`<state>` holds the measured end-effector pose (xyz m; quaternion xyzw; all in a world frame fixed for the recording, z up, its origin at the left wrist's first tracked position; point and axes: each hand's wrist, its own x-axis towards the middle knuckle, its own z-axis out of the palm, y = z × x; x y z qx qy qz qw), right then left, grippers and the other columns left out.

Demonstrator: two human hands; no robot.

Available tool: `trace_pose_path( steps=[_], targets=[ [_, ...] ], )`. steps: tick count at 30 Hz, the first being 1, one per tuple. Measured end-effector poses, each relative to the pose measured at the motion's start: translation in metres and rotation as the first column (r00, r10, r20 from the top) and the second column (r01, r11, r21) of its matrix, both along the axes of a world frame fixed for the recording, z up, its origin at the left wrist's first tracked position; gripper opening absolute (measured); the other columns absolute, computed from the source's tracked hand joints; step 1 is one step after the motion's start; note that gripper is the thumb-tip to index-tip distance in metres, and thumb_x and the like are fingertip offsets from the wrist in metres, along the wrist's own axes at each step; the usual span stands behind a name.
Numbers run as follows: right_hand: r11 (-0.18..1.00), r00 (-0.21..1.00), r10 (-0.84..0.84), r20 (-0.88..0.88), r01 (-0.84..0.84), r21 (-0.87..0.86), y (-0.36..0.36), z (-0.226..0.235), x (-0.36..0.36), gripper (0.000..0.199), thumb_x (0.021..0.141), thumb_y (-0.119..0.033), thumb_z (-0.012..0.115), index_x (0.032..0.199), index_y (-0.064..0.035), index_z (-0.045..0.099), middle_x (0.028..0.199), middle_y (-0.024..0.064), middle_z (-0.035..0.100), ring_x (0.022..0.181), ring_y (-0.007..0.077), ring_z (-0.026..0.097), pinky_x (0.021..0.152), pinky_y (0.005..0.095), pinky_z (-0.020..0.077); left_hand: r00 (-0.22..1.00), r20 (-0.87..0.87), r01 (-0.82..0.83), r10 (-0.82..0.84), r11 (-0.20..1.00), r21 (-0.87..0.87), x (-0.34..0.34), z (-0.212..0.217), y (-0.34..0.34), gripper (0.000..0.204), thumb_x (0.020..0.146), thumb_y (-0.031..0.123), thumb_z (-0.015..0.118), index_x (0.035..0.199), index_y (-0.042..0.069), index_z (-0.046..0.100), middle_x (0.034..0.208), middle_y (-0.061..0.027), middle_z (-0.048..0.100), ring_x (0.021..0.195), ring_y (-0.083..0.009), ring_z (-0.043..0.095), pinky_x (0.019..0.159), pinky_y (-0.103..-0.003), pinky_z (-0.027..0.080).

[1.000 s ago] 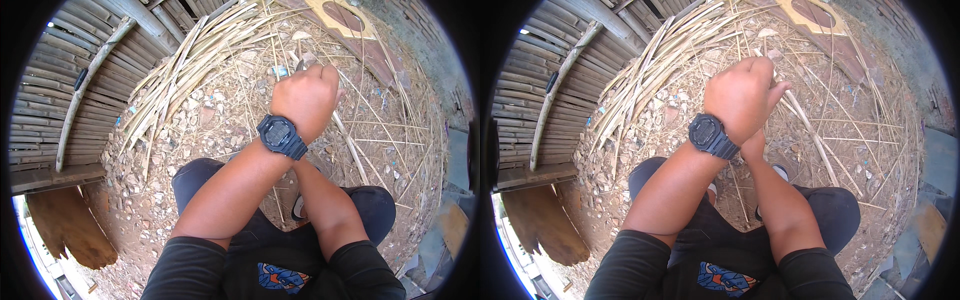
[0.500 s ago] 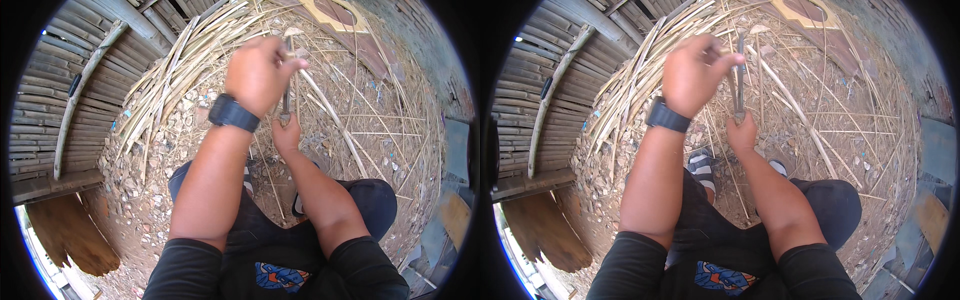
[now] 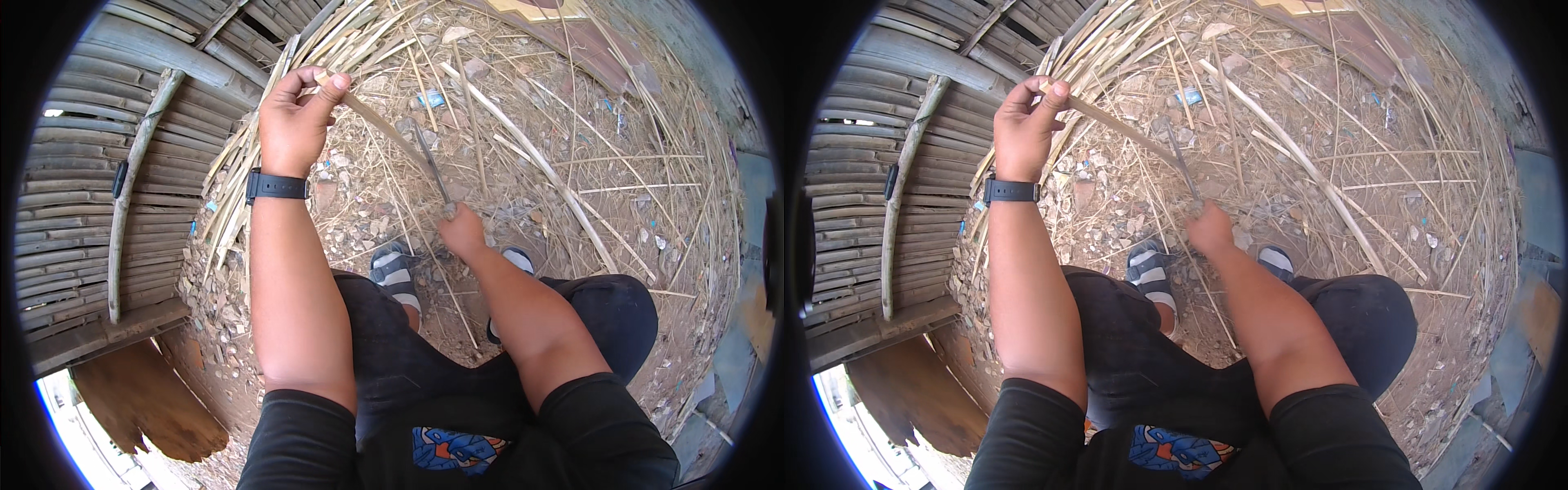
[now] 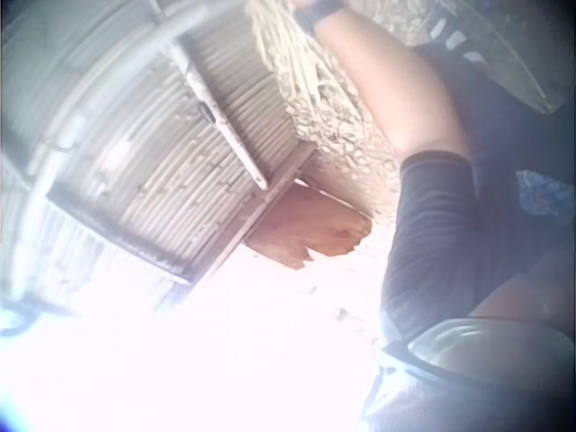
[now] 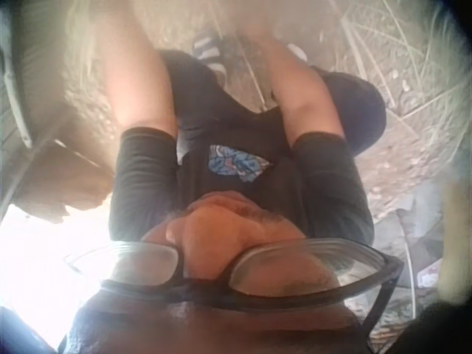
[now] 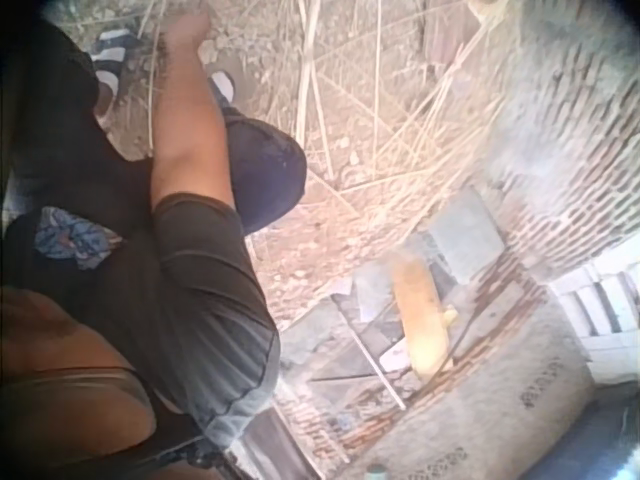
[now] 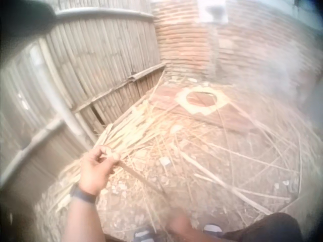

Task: The person sits on the ground and uses a knife to split long bamboo sticks into thin strips. They hold the bamboo with one hand and use the knife to slice through the material, occasionally adjusting the grip or repositioning the stick to continue splitting.

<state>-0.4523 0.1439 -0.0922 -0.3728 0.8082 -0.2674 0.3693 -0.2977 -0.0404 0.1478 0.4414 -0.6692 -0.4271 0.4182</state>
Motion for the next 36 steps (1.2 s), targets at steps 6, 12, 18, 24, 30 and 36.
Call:
trace_pose_path(
  steps=[6, 12, 18, 24, 30, 36],
  targets=[
    [1.0, 1.0, 0.006, 0.007, -0.006, 0.024, 0.008, 0.009, 0.012, 0.045, 0.081, -0.019, 0.067, 0.118, 0.0039, 0.055, 0.103, 0.0307, 0.066, 0.1, 0.0436, 0.065, 0.088, 0.0475, 0.0518, 0.993, -0.064, -0.103, 0.1, 0.994, -0.039, -0.005, -0.009, -0.002, 0.036, 0.084, 0.029, 0.081, 0.103, 0.002, 0.067, 0.088, -0.0042, 0.07, 0.077, -0.0101, 0.068, 0.058, -0.022, 0.052],
    [0.997, 1.0, 0.023, 0.004, -0.024, 0.075, 0.016, -0.011, 0.013, 0.047, 0.082, -0.02, 0.067, 0.12, 0.0031, 0.052, 0.103, 0.0304, 0.066, 0.1, 0.045, 0.065, 0.09, 0.0494, 0.0513, 0.993, -0.029, -0.117, 0.115, 0.99, -0.075, -0.002, -0.002, -0.001, 0.034, 0.085, 0.028, 0.08, 0.101, 0.001, 0.066, 0.085, -0.0042, 0.069, 0.077, -0.0095, 0.067, 0.058, -0.022, 0.051],
    [0.942, 0.999, 0.045, 0.006, -0.044, 0.333, 0.039, -0.042, -0.003, 0.051, 0.083, -0.022, 0.066, 0.124, 0.0029, 0.052, 0.111, 0.0295, 0.066, 0.108, 0.0414, 0.064, 0.095, 0.0442, 0.0506, 0.981, -0.003, -0.194, 0.194, 0.978, -0.07, -0.002, -0.005, -0.002, 0.037, 0.087, 0.032, 0.078, 0.104, 0.002, 0.064, 0.088, -0.0042, 0.067, 0.079, -0.0106, 0.066, 0.062, -0.023, 0.053],
    [0.937, 0.991, -0.133, 0.029, 0.116, 0.33, 0.034, -0.038, -0.009, 0.049, 0.081, -0.024, 0.066, 0.118, 0.0059, 0.056, 0.111, 0.0303, 0.066, 0.107, 0.0416, 0.064, 0.094, 0.0447, 0.0505, 0.952, -0.097, -0.305, 0.29, 0.909, -0.284, -0.004, 0.058, 0.016, 0.025, 0.091, 0.027, 0.074, 0.102, 0.006, 0.069, 0.094, -0.0031, 0.07, 0.08, -0.0104, 0.066, 0.063, -0.022, 0.052],
    [0.921, 0.93, -0.365, 0.043, 0.354, 0.161, 0.018, -0.028, -0.017, 0.046, 0.079, -0.024, 0.065, 0.114, 0.0058, 0.059, 0.104, 0.0293, 0.067, 0.101, 0.0433, 0.066, 0.09, 0.0456, 0.0511, 0.874, -0.196, -0.444, 0.444, 0.567, -0.694, 0.062, 0.166, 0.052, 0.024, 0.091, 0.025, 0.073, 0.102, 0.003, 0.068, 0.093, -0.0067, 0.072, 0.083, -0.0133, 0.07, 0.063, -0.021, 0.053],
    [0.896, 0.898, -0.439, 0.004, 0.437, 0.08, 0.012, -0.045, -0.029, 0.047, 0.078, -0.024, 0.066, 0.115, 0.004, 0.059, 0.101, 0.0275, 0.068, 0.098, 0.0428, 0.066, 0.087, 0.0464, 0.0511, 0.315, 0.203, -0.746, 0.927, 0.374, -0.55, 0.201, 0.114, 0.001, 0.122, 0.076, 0.066, 0.074, 0.149, -0.013, 0.017, 0.153, -0.0304, 0.027, 0.142, -0.0387, 0.032, 0.112, -0.043, 0.039]
  ],
)
